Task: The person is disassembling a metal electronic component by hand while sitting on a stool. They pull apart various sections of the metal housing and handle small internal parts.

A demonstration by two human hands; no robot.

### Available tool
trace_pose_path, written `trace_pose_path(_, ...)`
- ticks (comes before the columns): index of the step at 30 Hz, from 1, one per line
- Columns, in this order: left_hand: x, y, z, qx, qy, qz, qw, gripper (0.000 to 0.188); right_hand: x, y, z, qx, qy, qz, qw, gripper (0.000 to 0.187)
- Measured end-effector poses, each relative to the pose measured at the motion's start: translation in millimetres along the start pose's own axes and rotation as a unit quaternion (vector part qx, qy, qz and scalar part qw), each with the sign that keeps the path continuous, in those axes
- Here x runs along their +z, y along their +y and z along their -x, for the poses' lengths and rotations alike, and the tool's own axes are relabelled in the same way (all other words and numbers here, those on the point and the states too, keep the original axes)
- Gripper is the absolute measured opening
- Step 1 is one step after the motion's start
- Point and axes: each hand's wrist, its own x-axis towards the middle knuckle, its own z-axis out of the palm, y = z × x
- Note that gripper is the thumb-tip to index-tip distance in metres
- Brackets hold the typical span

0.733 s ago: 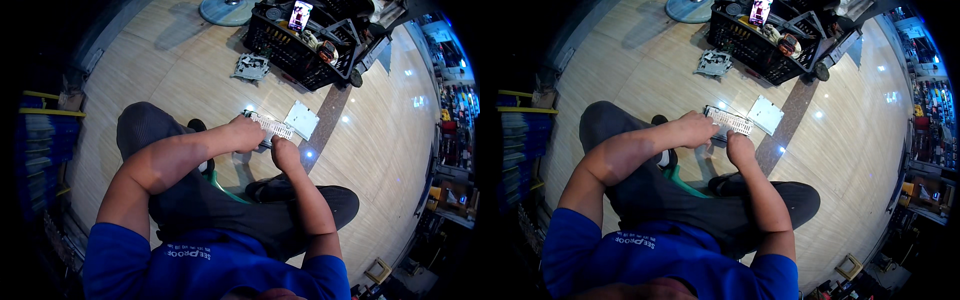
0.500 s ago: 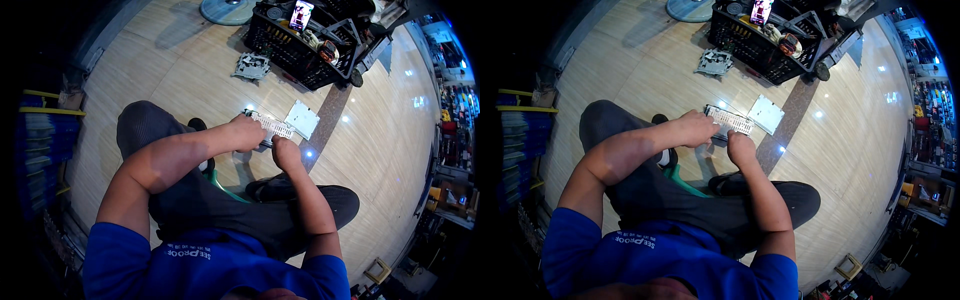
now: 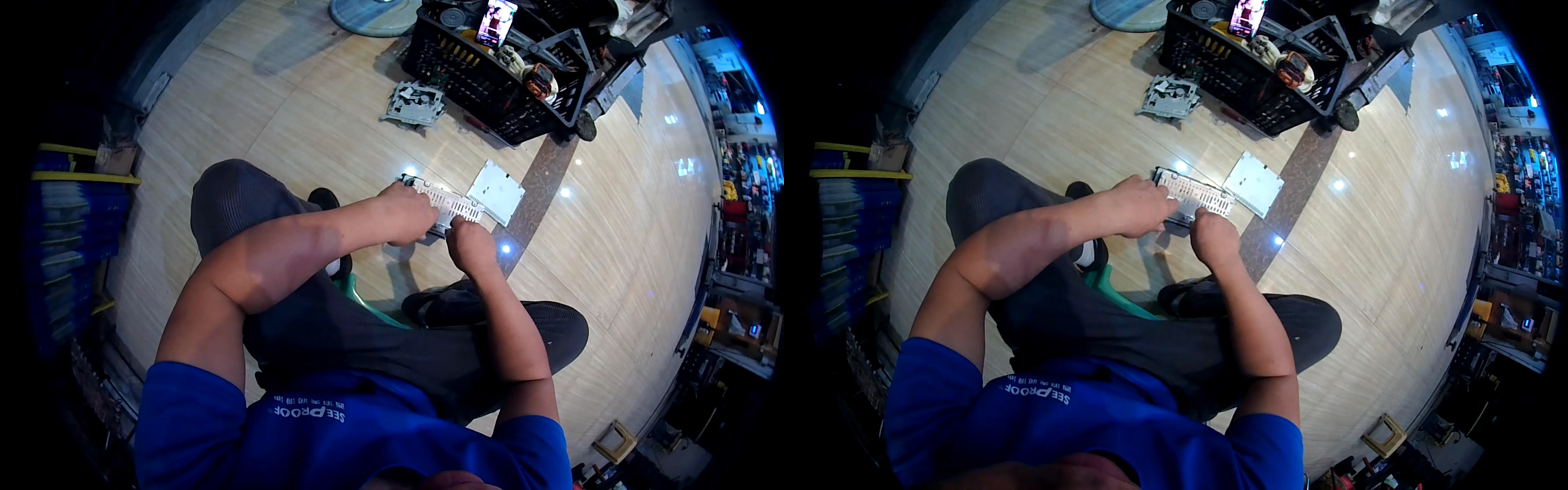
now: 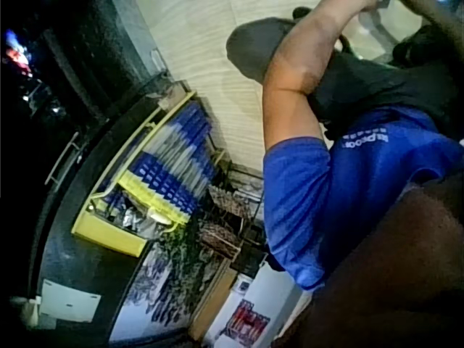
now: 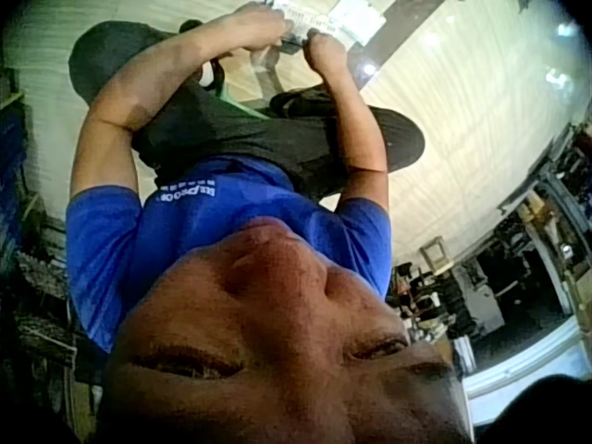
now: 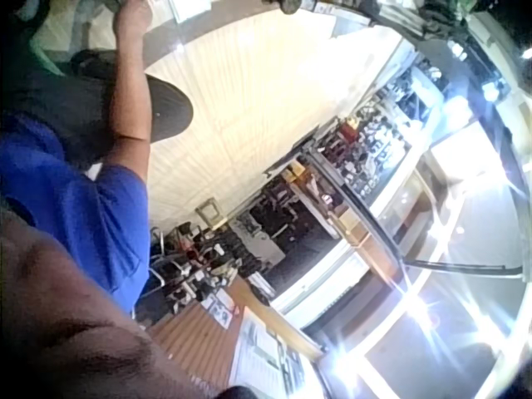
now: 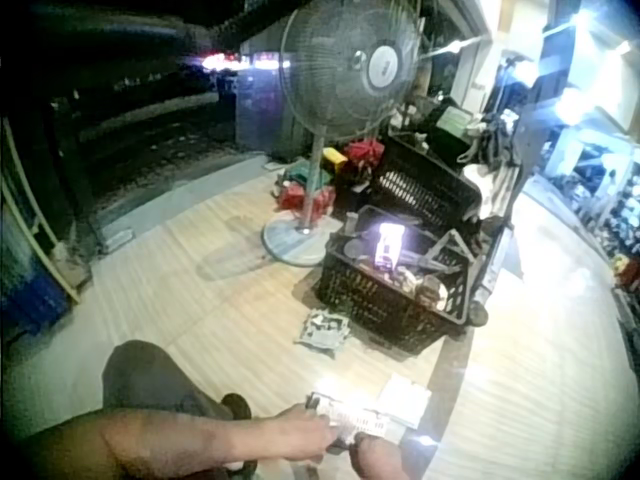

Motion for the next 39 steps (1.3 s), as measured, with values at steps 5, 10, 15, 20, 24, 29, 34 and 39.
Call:
trace_pose_path(5, 4.2, -1.1, -0.8, 0.001, 0.006, 0.002, 1.000, 0.037, 3.2, 4.0, 0.9, -0.050, 0.020, 0.007, 0.999, 0.016)
trace_pose_path(10, 4.3, 0.3, -3.0, -0.013, 0.012, 0.000, 1.000, 0.037, 16.3, 12.4, -1.5, -0.067, 0.063, -0.026, 0.995, 0.013)
trace_pose_path(15, 1.4, -0.2, -0.1, -0.011, 0.008, -0.001, 1.000, 0.036, 7.7, 6.2, -3.0, -0.025, 0.041, -0.001, 0.999, 0.011)
trace_pose_path(20, -1.1, -0.1, 0.6, -0.009, 0.002, -0.003, 1.000, 0.037, 2.3, 9.6, -0.3, -0.049, 0.077, -0.006, 0.996, 0.010)
trace_pose_path(24, -3.3, -9.2, -4.3, -0.010, 0.005, 0.012, 1.000, 0.036, 0.6, 12.9, -0.7, -0.037, 0.087, -0.023, 0.995, 0.013)
trace_pose_path(29, -17.3, -15.1, 2.2, -0.025, 0.037, 0.013, 0.999, 0.036, -10.6, 12.4, -2.1, -0.027, 0.045, -0.040, 0.998, 0.016)
trace_pose_path(34, -17.4, -11.7, 1.9, -0.032, 0.023, 0.004, 0.999, 0.036, -13.4, 5.3, 0.4, 0.008, -0.005, -0.034, 0.999, 0.018)
trace_pose_path(39, -12.4, -10.7, -1.0, -0.017, 0.030, -0.005, 0.999, 0.037, -11.6, 6.2, 0.8, -0.007, -0.005, -0.032, 0.999, 0.019)
